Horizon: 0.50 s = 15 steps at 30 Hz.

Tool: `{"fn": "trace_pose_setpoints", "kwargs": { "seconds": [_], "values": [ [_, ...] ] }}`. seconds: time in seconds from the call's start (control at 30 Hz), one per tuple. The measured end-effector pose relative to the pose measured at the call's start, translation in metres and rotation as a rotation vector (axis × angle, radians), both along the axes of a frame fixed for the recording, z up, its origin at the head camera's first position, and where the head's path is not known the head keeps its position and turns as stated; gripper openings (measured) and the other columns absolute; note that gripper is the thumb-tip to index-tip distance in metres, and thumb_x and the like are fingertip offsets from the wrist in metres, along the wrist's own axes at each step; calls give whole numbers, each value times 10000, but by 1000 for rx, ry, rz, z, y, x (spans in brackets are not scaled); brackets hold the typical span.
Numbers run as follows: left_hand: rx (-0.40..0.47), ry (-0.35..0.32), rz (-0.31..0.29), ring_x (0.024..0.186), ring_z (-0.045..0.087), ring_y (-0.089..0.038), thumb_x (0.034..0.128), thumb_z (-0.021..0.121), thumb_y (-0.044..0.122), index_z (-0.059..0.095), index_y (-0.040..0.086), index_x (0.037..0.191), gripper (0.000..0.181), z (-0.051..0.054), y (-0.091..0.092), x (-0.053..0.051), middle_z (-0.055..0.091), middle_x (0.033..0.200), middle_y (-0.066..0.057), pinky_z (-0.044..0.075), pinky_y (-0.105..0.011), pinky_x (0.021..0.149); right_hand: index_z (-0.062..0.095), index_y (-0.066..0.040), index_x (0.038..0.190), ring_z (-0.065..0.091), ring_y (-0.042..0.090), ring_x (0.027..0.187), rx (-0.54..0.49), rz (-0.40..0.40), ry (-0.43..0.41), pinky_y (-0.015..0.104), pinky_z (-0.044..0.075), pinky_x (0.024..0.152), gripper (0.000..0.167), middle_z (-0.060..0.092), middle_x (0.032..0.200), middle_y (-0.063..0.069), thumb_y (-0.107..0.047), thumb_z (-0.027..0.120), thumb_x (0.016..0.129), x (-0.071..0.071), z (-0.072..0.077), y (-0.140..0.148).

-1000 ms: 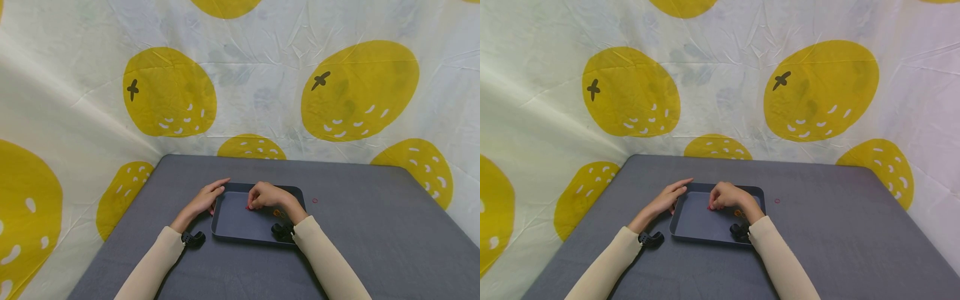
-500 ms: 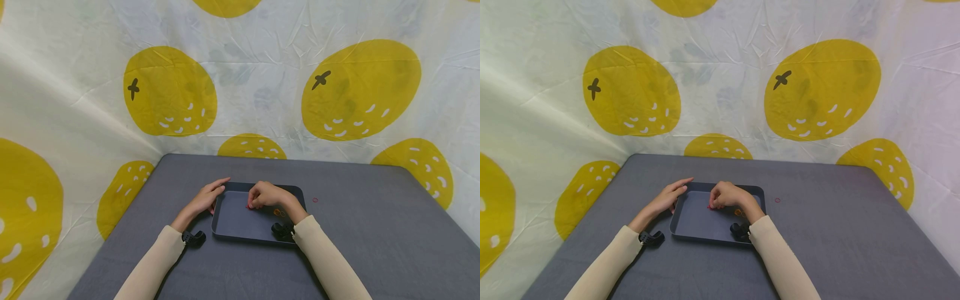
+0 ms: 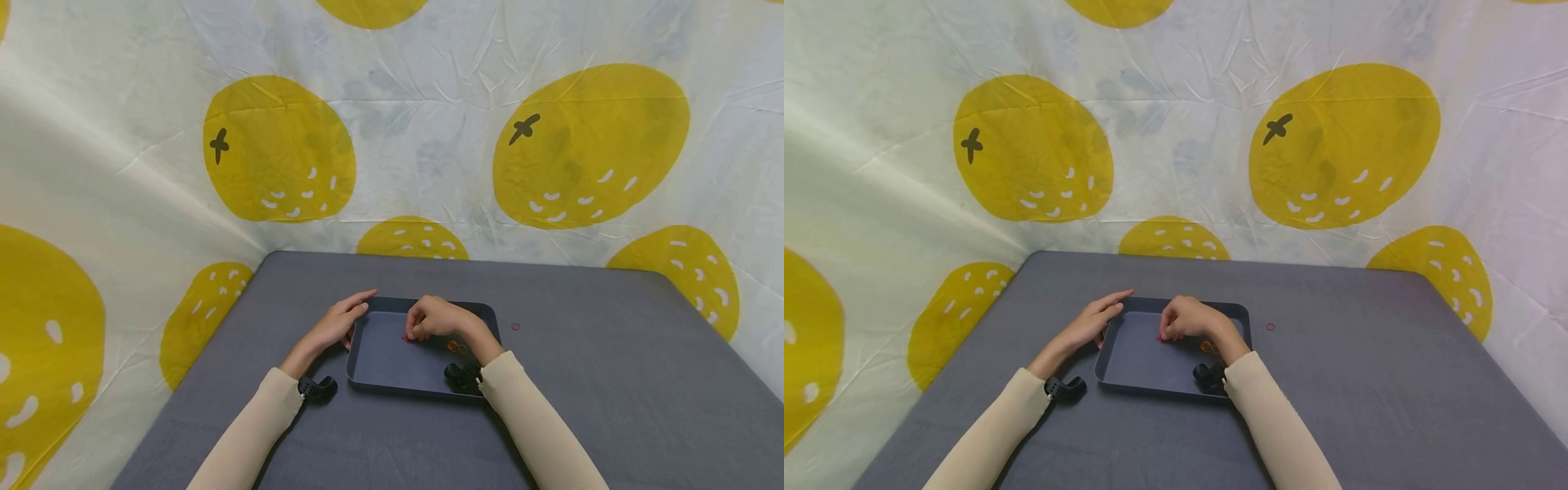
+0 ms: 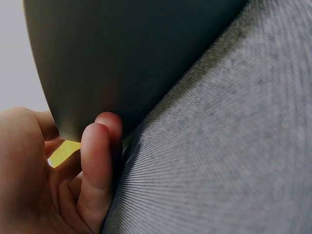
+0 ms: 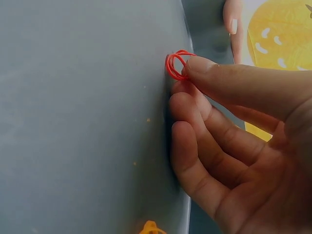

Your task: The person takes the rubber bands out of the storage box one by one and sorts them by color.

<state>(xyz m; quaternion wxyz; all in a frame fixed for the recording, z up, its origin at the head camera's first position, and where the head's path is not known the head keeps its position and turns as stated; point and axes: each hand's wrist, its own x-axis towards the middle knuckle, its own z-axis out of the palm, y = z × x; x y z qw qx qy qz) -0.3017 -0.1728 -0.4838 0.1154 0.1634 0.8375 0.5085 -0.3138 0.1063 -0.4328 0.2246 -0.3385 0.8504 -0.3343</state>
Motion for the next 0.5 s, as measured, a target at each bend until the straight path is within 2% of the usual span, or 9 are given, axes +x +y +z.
{"fn": "trace_pose_setpoints", "kwargs": {
  "seconds": [0.13, 0.3, 0.5],
  "values": [
    [6, -3, 0, 421, 545, -184, 1131, 409, 356, 374, 242, 1622, 505, 0, 1, -1, 538, 647, -108, 548, -431, 433, 800, -75, 912, 639, 109, 679, 4, 1, -1, 262, 548, 643, 86, 771, 839, 46, -76, 721, 945, 0, 3, 0],
    [8, -2, 20, 424, 547, -180, 1120, 436, 382, 432, 311, 1587, 472, 1, 2, 0, 524, 613, -57, 542, -375, 428, 799, -82, 905, 606, 103, 662, -1, 15, 13, 259, 524, 635, 87, 764, 827, 32, -88, 721, 943, 2, 8, -2],
    [1, 1, 32, 422, 553, -183, 1114, 446, 400, 451, 338, 1571, 462, 2, 2, 1, 514, 579, -41, 553, -384, 435, 802, -90, 900, 595, 104, 658, 1, 16, 24, 260, 509, 627, 93, 761, 820, 14, -90, 720, 944, 3, 13, -3]
  ]
}}
